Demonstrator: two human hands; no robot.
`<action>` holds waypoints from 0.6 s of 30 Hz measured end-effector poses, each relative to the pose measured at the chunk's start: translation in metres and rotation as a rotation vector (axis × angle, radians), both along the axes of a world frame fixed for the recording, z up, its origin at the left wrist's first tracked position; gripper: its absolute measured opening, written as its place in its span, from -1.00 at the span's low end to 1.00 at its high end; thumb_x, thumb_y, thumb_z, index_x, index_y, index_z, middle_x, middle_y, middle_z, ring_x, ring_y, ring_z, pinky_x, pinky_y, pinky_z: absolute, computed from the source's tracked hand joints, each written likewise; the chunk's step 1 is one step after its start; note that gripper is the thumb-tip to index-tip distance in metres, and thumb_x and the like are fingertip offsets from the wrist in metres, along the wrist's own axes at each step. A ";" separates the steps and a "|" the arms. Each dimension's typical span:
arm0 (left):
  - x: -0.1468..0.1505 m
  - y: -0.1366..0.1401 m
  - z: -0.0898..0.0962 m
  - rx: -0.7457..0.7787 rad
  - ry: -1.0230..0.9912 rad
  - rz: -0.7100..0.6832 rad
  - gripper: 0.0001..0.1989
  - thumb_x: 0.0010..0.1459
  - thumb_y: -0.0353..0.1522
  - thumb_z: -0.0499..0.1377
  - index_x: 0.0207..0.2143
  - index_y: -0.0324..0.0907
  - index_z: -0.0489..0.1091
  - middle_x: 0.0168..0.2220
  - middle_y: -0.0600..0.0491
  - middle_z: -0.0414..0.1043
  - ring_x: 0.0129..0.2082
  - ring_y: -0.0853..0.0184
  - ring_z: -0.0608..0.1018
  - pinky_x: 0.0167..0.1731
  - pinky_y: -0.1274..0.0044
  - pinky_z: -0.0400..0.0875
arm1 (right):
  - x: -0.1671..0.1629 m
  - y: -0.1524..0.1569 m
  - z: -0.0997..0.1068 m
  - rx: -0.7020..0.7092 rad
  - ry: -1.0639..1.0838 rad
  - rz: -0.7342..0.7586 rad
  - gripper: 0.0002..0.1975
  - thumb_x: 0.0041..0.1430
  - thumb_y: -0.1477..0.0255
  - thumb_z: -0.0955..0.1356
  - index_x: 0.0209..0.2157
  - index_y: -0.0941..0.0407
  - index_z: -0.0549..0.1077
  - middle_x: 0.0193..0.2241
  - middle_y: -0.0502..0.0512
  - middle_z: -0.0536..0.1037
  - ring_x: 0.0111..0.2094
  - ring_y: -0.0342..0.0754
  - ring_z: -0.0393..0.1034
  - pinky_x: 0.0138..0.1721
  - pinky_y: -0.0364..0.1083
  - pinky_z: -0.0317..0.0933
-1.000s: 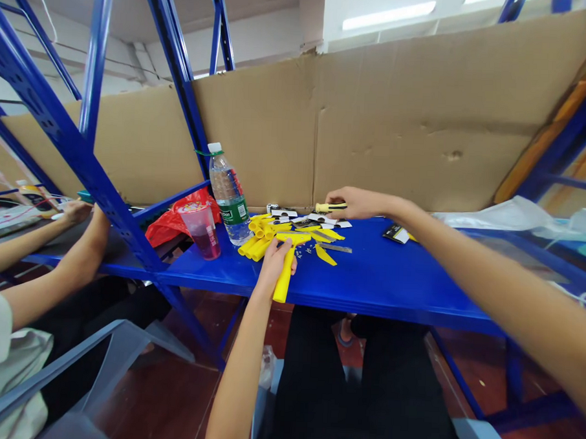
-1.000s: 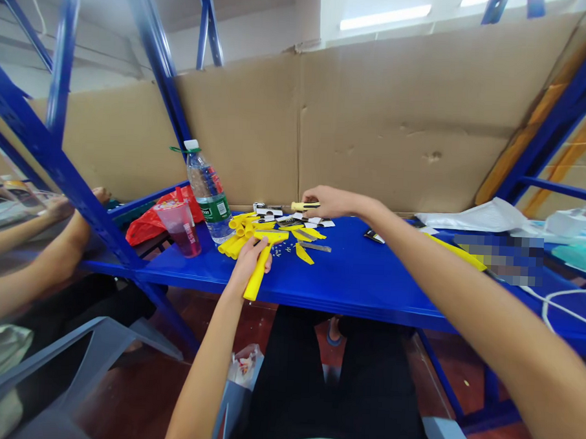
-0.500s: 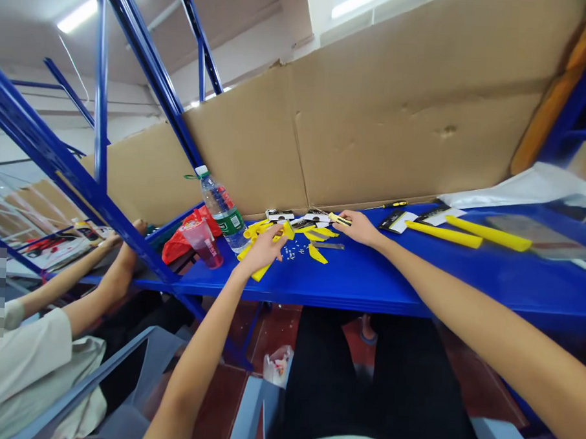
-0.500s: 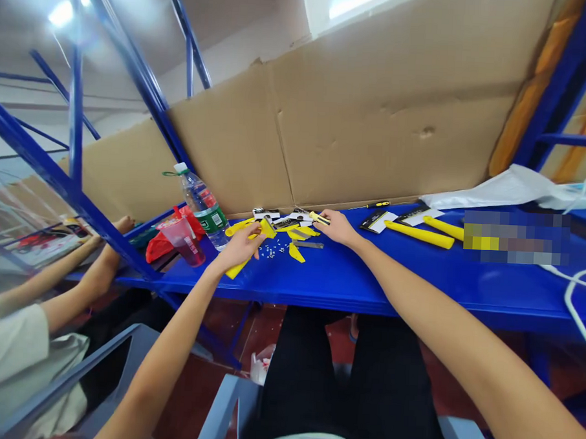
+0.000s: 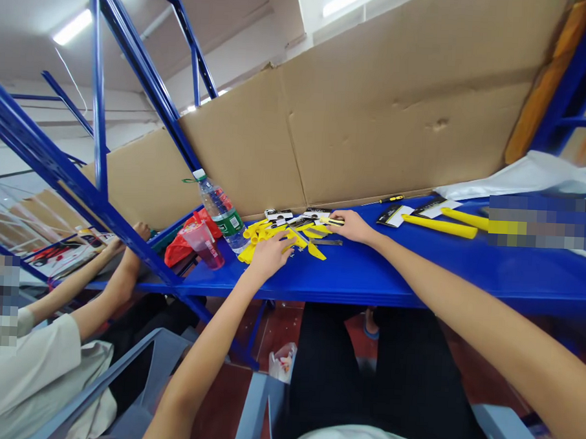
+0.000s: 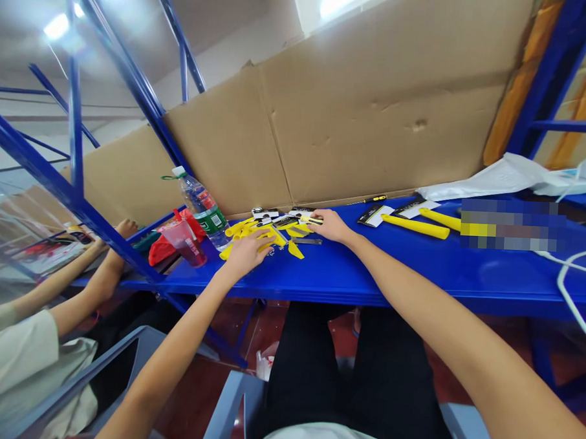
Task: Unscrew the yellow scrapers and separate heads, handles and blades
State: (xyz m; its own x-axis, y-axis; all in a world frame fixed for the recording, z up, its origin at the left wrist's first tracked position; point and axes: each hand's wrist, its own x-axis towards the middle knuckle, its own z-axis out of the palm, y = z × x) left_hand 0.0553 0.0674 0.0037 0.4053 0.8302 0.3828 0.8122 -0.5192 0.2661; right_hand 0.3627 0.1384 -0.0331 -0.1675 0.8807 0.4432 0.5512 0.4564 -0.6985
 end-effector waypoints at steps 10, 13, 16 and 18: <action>-0.014 0.021 0.004 -0.099 -0.368 -0.031 -0.68 0.49 -0.28 0.27 0.21 -0.17 0.55 0.23 -0.18 0.65 -0.36 0.27 0.75 -0.21 0.40 0.66 | 0.002 0.015 -0.014 0.035 -0.002 -0.030 -0.74 0.15 0.28 0.48 -0.20 0.14 0.66 -0.24 0.12 0.76 -0.20 0.10 0.60 -0.18 -0.06 0.29; -0.017 0.043 0.019 -0.298 -0.607 -0.028 -0.71 0.52 -0.25 0.23 0.14 -0.22 0.48 0.16 -0.22 0.65 -0.45 0.32 0.73 -0.47 0.54 0.53 | 0.000 0.016 -0.014 0.038 -0.006 -0.042 -0.77 0.14 0.31 0.49 -0.21 0.14 0.67 -0.25 0.10 0.76 -0.22 0.08 0.60 -0.19 -0.07 0.28; -0.009 0.069 0.031 -0.581 -0.692 0.016 -0.77 0.49 -0.32 0.24 0.08 -0.27 0.49 -0.02 -0.21 0.70 -0.39 0.31 0.75 -0.53 0.62 0.46 | 0.000 0.016 -0.014 0.042 -0.007 -0.073 -0.78 0.13 0.33 0.50 -0.21 0.14 0.68 -0.28 0.10 0.76 -0.25 0.07 0.59 -0.23 -0.08 0.26; 0.004 0.084 0.035 -0.674 -0.665 0.009 -0.76 0.44 -0.35 0.26 0.05 -0.32 0.53 -0.10 -0.23 0.72 -0.38 0.29 0.74 -0.53 0.61 0.47 | 0.002 0.016 -0.013 0.050 -0.004 -0.106 -0.80 0.16 0.34 0.49 -0.22 0.15 0.67 -0.28 0.11 0.76 -0.26 0.06 0.58 -0.24 -0.08 0.26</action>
